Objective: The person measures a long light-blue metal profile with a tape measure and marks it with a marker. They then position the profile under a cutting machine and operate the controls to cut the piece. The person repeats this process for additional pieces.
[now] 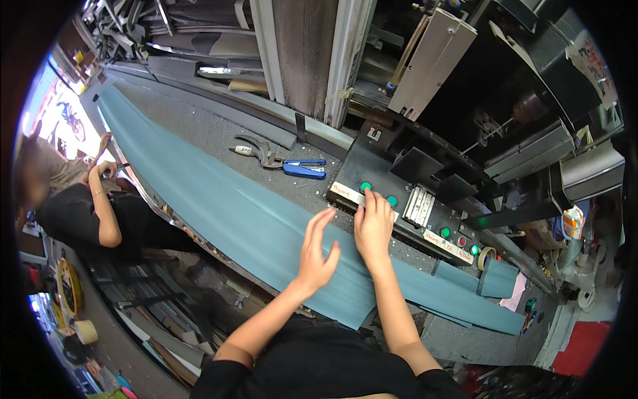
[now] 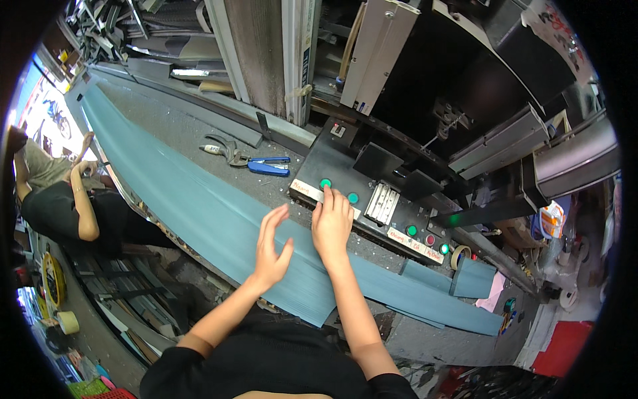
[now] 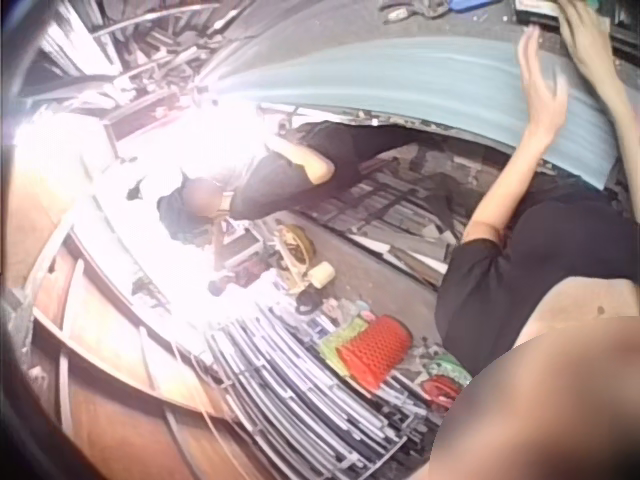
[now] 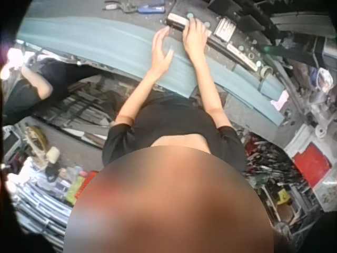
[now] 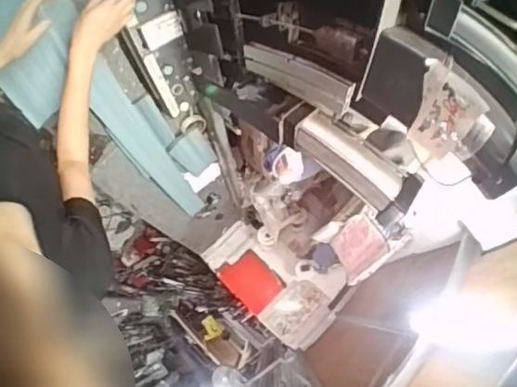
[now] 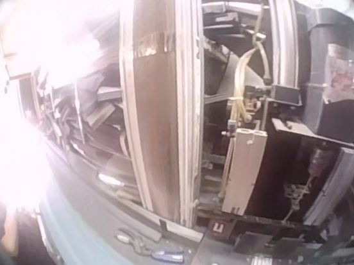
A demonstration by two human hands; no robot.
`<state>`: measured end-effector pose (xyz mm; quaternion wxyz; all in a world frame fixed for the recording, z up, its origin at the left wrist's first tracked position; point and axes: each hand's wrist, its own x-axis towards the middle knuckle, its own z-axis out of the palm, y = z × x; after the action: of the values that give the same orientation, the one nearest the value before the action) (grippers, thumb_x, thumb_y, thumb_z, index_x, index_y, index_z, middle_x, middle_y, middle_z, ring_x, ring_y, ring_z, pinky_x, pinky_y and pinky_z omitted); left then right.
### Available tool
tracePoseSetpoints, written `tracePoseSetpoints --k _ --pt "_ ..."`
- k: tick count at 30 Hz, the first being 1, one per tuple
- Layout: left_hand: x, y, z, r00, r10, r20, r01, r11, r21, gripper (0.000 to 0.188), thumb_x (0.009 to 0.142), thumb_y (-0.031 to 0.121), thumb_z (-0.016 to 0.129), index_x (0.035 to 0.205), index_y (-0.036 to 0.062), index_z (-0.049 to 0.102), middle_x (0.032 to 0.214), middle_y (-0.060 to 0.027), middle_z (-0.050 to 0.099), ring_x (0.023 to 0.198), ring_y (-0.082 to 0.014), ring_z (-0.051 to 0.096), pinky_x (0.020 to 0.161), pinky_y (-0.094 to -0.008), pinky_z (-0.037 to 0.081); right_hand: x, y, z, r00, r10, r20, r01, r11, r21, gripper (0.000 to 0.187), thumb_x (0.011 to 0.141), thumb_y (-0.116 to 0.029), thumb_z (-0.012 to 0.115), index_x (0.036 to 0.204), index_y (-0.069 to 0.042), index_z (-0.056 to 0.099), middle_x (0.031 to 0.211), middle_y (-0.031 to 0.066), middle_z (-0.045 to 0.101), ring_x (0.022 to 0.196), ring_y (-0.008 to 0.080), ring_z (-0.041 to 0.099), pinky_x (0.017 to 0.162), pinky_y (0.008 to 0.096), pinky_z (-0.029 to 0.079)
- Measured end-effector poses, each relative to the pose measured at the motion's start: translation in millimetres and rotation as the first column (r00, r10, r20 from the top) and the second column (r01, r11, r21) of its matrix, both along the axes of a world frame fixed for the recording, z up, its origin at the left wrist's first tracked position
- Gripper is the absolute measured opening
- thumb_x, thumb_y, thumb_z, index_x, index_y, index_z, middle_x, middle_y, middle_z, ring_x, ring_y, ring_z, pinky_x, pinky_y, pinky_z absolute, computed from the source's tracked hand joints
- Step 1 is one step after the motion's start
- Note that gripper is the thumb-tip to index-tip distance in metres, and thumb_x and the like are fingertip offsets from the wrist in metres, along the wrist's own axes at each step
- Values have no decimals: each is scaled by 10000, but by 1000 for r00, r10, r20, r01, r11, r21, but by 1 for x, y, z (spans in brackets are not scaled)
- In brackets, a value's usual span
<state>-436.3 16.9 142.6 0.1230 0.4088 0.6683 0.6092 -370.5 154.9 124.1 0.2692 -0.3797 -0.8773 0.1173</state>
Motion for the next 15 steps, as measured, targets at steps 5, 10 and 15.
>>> tracePoseSetpoints --k 5,10,15 --pt "12 -49 -20 994 78 71 -71 992 -106 567 787 -85 553 1335 38 477 1374 -137 484 1175 -265 566 993 -378 422 -6 4 1 968 -83 238 36 980 197 453 806 -162 657 1247 -77 601 1212 99 589 1126 273 539 940 449 403" --pt "12 -59 -19 994 107 -17 -108 994 -26 500 802 -80 548 1287 32 501 1354 -139 478 1153 -252 560 981 -375 420 5 7 9 991 -88 103 70 983 168 479 816 -137 638 1282 -39 592 1256 163 565 1156 303 515 987 460 390" --pt "7 -61 -15 980 177 -93 -171 982 77 468 828 -81 529 1278 39 487 1355 -140 439 1142 -240 544 962 -370 418 26 7 -1 977 -183 107 188 981 -44 512 803 -55 627 1266 137 519 1406 268 475 1212 372 526 1003 406 482"
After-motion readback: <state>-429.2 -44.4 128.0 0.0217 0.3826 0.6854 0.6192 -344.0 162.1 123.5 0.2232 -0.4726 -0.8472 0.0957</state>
